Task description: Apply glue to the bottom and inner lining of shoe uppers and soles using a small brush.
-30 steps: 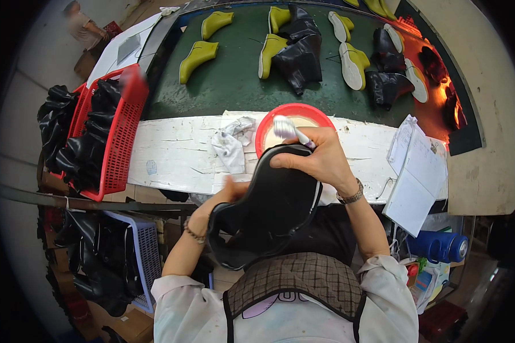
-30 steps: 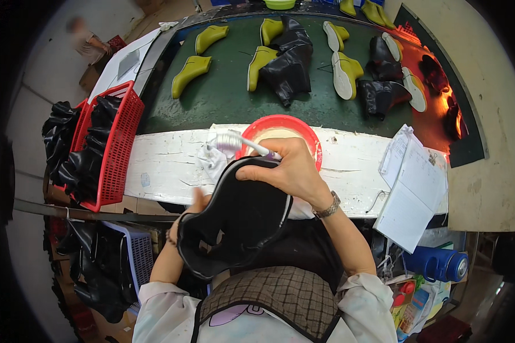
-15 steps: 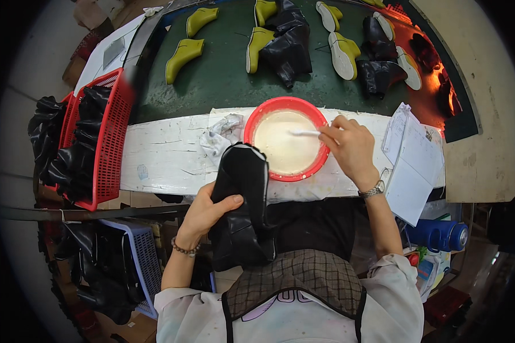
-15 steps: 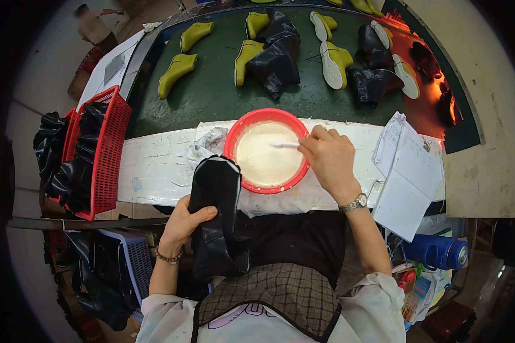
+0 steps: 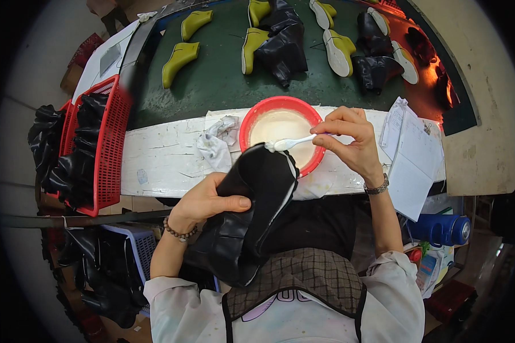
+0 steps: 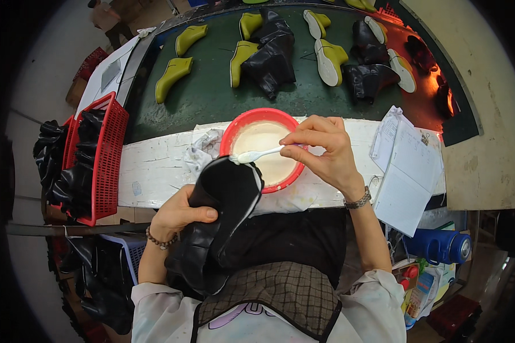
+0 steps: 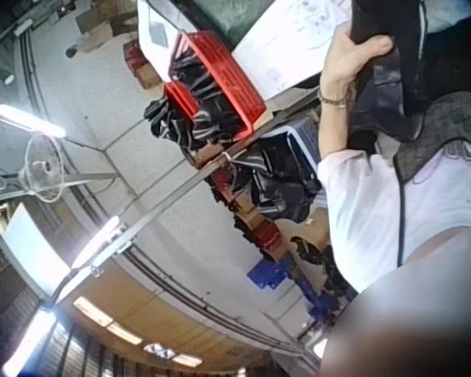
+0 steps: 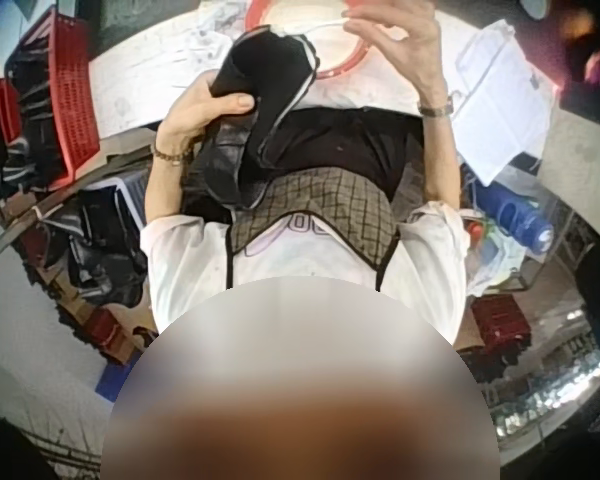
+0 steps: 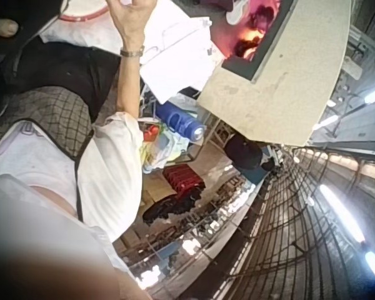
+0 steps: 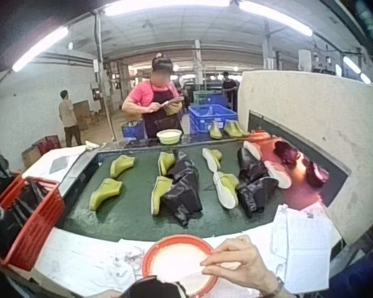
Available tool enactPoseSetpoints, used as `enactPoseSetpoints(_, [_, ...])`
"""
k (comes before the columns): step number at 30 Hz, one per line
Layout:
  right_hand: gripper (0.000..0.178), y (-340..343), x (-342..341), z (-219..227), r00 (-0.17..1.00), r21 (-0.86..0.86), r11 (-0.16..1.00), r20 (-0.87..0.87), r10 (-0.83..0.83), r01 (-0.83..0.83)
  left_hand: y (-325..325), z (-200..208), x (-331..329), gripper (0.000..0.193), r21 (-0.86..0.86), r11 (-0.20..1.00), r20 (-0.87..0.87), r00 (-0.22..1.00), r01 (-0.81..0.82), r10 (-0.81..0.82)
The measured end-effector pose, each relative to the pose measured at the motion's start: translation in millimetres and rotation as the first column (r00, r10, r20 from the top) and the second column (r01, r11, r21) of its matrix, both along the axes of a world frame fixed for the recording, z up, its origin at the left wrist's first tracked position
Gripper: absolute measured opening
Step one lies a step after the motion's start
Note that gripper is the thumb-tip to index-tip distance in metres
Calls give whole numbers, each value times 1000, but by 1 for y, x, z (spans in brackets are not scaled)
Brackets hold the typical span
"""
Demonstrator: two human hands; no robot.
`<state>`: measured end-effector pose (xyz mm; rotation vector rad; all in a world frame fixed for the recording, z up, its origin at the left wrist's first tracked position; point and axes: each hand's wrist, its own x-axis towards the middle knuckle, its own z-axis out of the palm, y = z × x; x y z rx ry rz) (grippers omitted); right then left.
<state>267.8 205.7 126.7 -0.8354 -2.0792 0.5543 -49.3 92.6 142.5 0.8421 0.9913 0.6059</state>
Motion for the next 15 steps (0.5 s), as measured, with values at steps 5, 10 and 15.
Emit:
enactPoseSetpoints(5, [16, -10, -3, -2, 997, -11, 999, -62, -47, 47, 2, 11, -3, 30, 220, 960, -112, 973, -175, 203])
enactPoseSetpoints(10, [22, -25, -7, -6, 996, 7, 999, -70, -51, 52, 3, 17, 2, 30, 362, 867, -109, 908, -342, 404])
enactPoseSetpoints(15, [19, -32, -14, -8, 998, -8, 1000, -53, -17, 16, 9, 18, 1, 29, 440, 806, -127, 861, -396, 493])
